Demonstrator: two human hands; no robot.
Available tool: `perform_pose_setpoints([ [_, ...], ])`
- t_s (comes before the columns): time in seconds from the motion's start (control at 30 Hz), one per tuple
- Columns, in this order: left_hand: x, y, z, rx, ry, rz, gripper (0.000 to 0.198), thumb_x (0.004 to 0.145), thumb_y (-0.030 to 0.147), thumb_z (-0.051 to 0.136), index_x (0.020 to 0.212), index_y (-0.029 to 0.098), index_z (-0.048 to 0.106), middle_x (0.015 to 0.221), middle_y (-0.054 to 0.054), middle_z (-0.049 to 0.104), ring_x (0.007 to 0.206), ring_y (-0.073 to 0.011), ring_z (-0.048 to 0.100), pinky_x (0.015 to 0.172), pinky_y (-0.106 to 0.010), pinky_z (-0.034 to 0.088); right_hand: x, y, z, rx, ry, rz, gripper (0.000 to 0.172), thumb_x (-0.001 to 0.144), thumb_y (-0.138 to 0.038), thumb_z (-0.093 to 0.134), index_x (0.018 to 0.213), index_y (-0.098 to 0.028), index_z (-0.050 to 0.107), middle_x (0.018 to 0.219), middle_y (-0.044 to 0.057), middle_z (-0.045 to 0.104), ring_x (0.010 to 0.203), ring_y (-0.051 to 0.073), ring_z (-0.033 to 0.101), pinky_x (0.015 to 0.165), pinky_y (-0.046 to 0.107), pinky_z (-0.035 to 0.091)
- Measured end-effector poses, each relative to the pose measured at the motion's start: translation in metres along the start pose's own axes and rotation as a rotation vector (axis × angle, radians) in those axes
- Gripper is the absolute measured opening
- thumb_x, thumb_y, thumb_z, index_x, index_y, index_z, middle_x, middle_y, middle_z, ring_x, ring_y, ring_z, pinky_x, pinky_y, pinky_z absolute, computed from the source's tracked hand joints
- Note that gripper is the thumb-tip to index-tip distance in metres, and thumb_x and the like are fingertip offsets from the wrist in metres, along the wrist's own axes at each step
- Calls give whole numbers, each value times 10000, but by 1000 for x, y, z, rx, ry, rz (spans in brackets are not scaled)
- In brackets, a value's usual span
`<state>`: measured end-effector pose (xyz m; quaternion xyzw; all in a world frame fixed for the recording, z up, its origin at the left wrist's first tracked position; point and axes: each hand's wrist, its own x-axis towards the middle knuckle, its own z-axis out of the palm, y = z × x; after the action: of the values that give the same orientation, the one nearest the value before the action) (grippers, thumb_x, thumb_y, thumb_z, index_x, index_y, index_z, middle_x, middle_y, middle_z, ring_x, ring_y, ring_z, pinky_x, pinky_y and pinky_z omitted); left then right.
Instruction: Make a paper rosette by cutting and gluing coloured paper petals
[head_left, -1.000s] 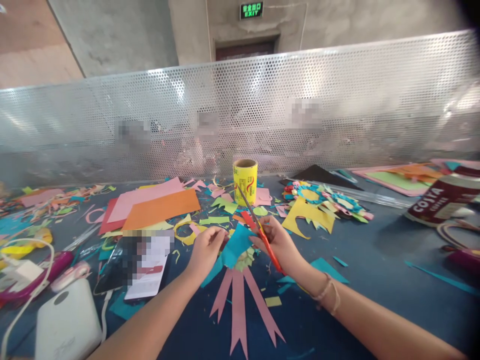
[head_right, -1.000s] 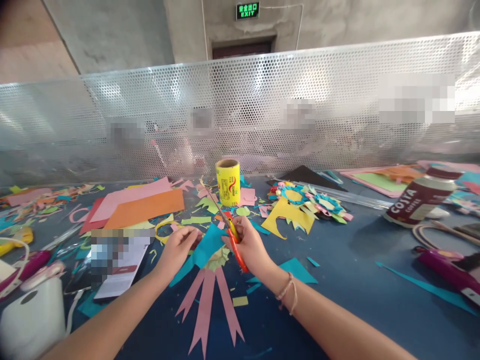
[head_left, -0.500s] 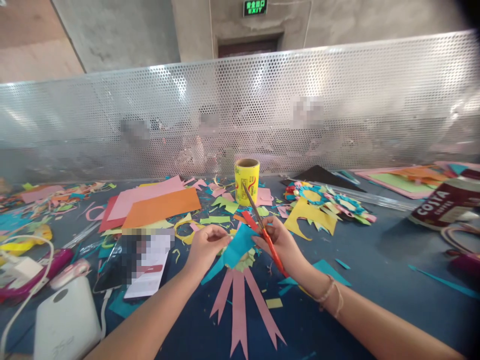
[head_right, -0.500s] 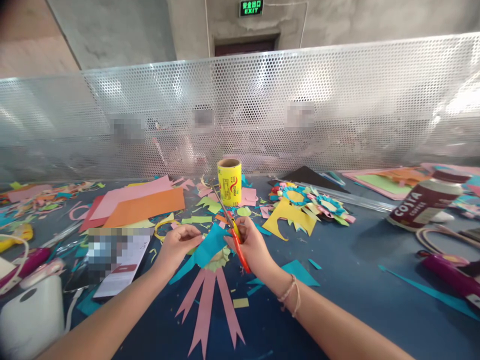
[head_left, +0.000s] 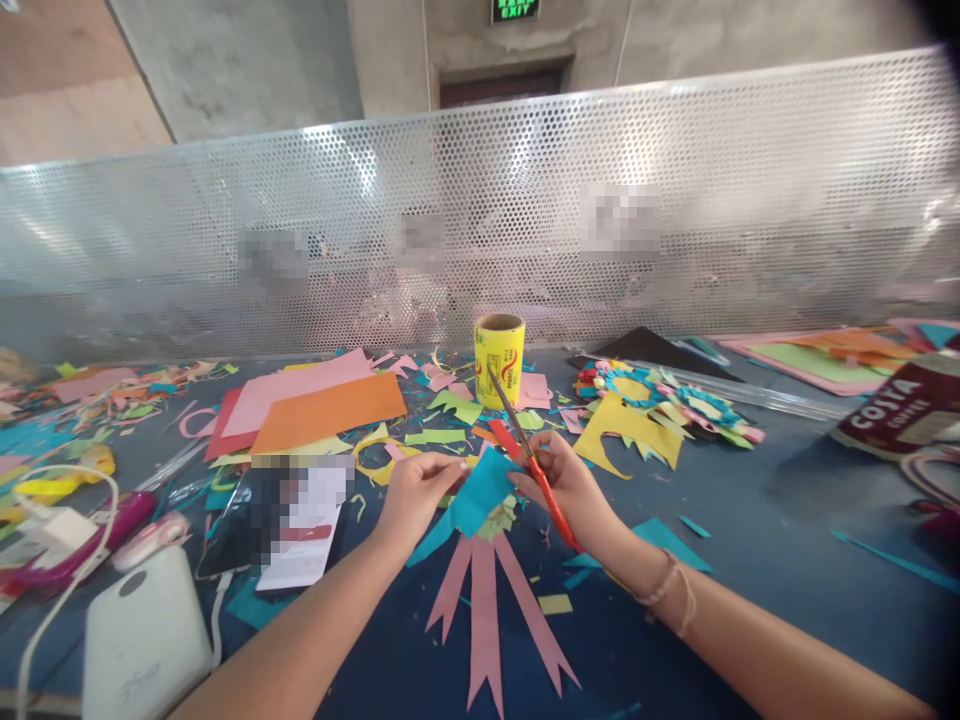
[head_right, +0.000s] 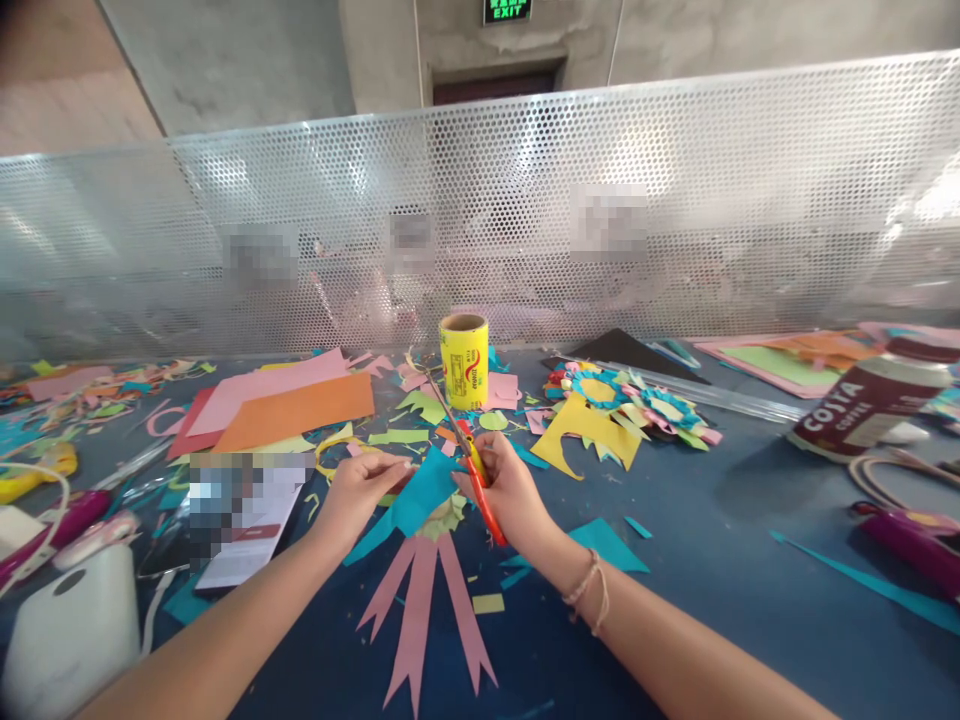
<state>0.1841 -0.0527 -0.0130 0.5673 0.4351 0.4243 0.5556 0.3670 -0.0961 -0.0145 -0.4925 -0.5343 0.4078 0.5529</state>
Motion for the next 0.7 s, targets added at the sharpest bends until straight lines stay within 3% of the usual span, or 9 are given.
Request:
perform_pose_setpoints([
  [0.1,-1,1,-2,58,13,-9,357,666,468,672,511,163,567,464,-3,557,453,-125,524,489,-250,421,0,4,0,2,-3,3,460,612,-409,730,825,-243,358,668,-48,495,587,113,491,544,255,427],
  [0.17,-2,2,-3,49,-3,5,465,732,547,569,469,168,511,402,16,465,402,-104,450,453,-241,370,0,6,0,2,-2,-1,459,608,-397,730,826,-241,357,680,-45,500,590,112,493,536,248,420],
  [0.23,-3,3,-2,54,-67,36,444,764,556,522,572,160,576,471,11,501,456,-108,468,484,-239,367,0,8,1,-6,-4,-9,447,612,-390,725,822,-239,361,673,-46,497,584,109,489,532,244,414],
  [0.33,-6,4,1,139,-225,98,301,716,460,626,770,163,632,659,-3,588,607,-128,520,563,-239,380,-1,8,3,-35,-8,-20,421,629,-396,711,816,-236,370,668,-45,497,576,108,484,523,241,402],
  [0.43,-6,1,4,275,-316,109,228,715,388,633,702,162,607,617,12,540,575,-118,467,535,-232,331,-2,6,4,-71,-12,-28,416,643,-420,700,822,-236,373,667,-41,493,577,112,482,516,241,399],
  [0.57,1,-5,-1,338,-150,167,269,773,400,553,636,169,555,543,30,442,529,-109,395,515,-236,277,0,8,-3,-182,1,-87,383,688,-441,657,828,-237,365,635,-51,450,555,107,448,501,235,385],
  [0.7,10,-10,-8,251,-11,177,284,787,441,525,678,179,539,576,23,470,574,-131,449,544,-241,326,1,7,-19,-475,21,-197,366,707,-457,632,848,-238,375,631,-43,443,520,110,409,481,242,360],
])
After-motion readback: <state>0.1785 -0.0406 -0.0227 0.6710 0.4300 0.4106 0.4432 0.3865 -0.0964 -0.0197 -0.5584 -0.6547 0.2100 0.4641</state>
